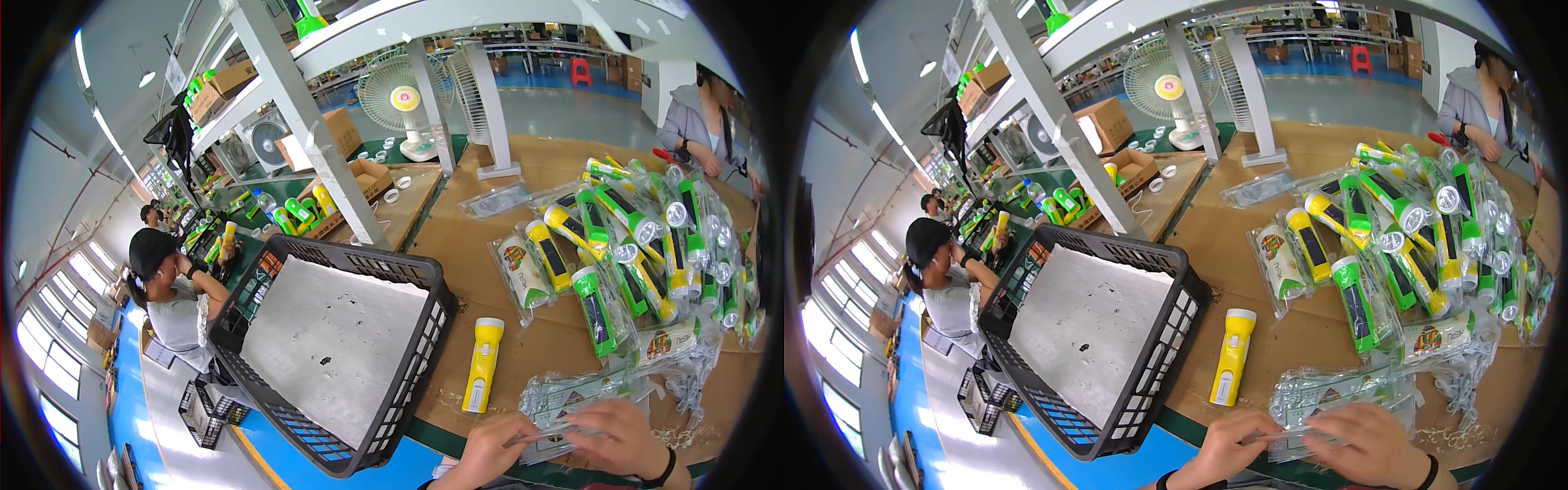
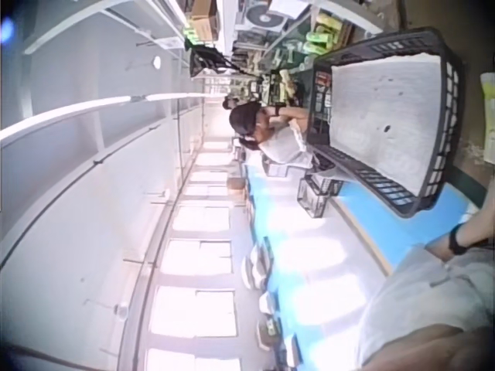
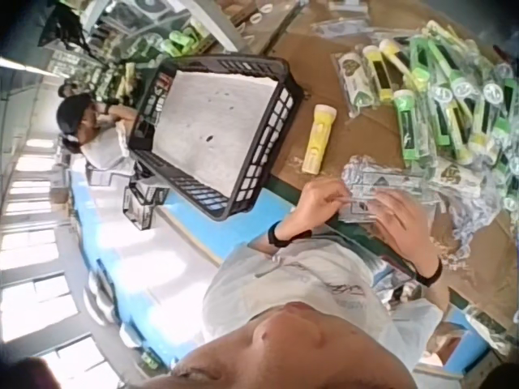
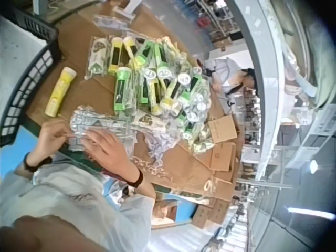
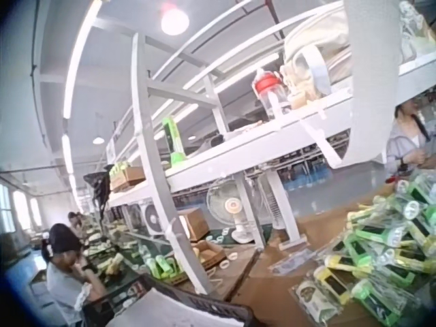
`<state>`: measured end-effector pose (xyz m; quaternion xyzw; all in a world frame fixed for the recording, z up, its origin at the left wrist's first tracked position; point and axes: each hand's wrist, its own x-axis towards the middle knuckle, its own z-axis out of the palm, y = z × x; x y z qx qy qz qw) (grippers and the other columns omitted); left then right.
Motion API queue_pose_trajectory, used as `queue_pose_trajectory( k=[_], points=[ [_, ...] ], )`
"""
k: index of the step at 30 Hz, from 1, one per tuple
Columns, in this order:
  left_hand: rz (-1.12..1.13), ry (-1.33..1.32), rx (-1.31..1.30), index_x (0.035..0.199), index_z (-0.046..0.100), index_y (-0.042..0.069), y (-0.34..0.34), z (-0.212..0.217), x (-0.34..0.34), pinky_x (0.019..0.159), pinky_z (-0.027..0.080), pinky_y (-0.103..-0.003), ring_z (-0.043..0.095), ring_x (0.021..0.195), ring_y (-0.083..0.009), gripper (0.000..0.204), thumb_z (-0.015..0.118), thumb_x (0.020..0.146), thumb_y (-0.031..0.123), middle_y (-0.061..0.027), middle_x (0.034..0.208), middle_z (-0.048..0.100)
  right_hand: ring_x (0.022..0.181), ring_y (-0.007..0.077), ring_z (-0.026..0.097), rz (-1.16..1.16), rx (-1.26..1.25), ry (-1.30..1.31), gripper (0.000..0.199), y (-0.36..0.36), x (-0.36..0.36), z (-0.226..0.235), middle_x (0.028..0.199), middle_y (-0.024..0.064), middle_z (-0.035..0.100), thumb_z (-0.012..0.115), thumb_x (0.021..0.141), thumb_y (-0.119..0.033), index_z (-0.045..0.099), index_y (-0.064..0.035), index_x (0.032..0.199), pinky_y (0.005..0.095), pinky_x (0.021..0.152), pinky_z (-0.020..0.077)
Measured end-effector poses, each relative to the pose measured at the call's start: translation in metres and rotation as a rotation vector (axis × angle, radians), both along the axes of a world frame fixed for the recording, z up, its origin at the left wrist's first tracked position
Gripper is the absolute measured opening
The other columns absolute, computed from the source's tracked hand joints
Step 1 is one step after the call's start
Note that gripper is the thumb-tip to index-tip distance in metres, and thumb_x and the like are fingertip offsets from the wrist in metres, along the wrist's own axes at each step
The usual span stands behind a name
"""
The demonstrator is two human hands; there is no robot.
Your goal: The person is packing flashlights into plastic bags and organizing them on the assembly table.
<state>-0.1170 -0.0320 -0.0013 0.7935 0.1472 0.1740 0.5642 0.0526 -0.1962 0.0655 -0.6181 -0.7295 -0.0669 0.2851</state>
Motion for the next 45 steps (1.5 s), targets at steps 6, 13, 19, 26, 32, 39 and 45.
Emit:
queue_pose_trajectory(
  k=[6,13,19,26,32,39,45],
  points=[
    [0.093,0.007,-0.052,0.088,0.061,-0.002,-0.007,0.01,-0.01,0.067,0.05,-0.033,0.06,0.077,-0.0255,0.015,0.07,0.077,-0.001,-0.0107,0.091,0.061,0.112,0.0233,0.056,-0.154,-0.234,-0.319,0.03,0.012,-0.015,0.009,0.117,0.0039,0.061,0.079,0.07,-0.029,0.059,-0.0146,0.088,0.044,0.091,0.0416],
    [-0.064,-0.139,-0.191,0.126,0.046,0.003,0.001,-0.01,-0.035,0.073,0.05,-0.031,0.062,0.09,-0.0225,0.044,0.059,0.085,-0.007,-0.0136,0.105,0.057,0.093,0.0148,0.059,0.059,-0.015,-0.233,0.029,0.021,-0.023,0.003,0.103,-0.0024,0.063,0.079,0.074,-0.032,0.058,-0.0155,0.085,0.0303,0.076,0.0405],
    [0.002,-0.148,-0.183,0.123,0.046,0.003,0.004,-0.01,-0.04,0.075,0.05,-0.032,0.061,0.091,-0.0238,0.041,0.06,0.086,-0.005,-0.0127,0.105,0.055,0.087,0.0129,0.06,0.089,-0.11,-0.26,0.026,0.042,-0.034,-0.015,0.095,-0.0037,0.063,0.078,0.075,-0.031,0.059,-0.0159,0.086,0.028,0.073,0.0403],
    [-0.208,-0.036,-0.168,0.096,0.06,-0.001,0.02,0.001,-0.047,0.076,0.049,-0.036,0.06,0.088,-0.0328,0.013,0.065,0.087,0.007,-0.0171,0.103,0.058,0.081,0.0131,0.063,0.196,-0.397,-0.073,0.024,0.049,-0.02,-0.018,0.085,-0.0024,0.066,0.075,0.079,-0.029,0.063,-0.0128,0.092,0.0281,0.072,0.0453],
    [-0.134,-0.324,-0.551,0.08,0.06,0.001,0.029,0.002,-0.069,0.074,0.045,-0.035,0.058,0.084,-0.0267,0.019,0.066,0.089,0.016,-0.0132,0.091,0.06,0.08,0.0156,0.066,0.209,-0.714,0.212,0.026,0.059,-0.004,0.02,0.085,-0.0008,0.069,0.07,0.085,-0.028,0.061,-0.0096,0.102,0.0274,0.071,0.0497],
    [-0.032,-0.309,-0.77,0.069,0.056,0.001,0.034,-0.007,-0.098,0.057,0.034,-0.032,0.048,0.066,-0.0195,0.028,0.064,0.089,0.019,-0.008,0.069,0.053,0.109,0.0253,0.06,0.324,-0.839,1.131,0.029,0.101,0.052,-0.022,0.119,0.0124,0.061,0.057,0.093,-0.007,0.053,-0.007,0.121,0.0313,0.092,0.0472],
    [-0.407,-0.23,-0.52,0.078,0.057,-0.001,0.046,0.012,-0.088,0.059,0.037,-0.035,0.051,0.069,-0.0244,0.014,0.065,0.088,0.006,-0.0114,0.075,0.054,0.132,0.0258,0.041,0.159,-0.28,-0.56,0.045,0.162,0.007,-0.033,0.137,0.0129,0.048,0.059,0.082,-0.013,0.052,-0.0094,0.126,0.0469,0.105,0.0369]
  ],
)
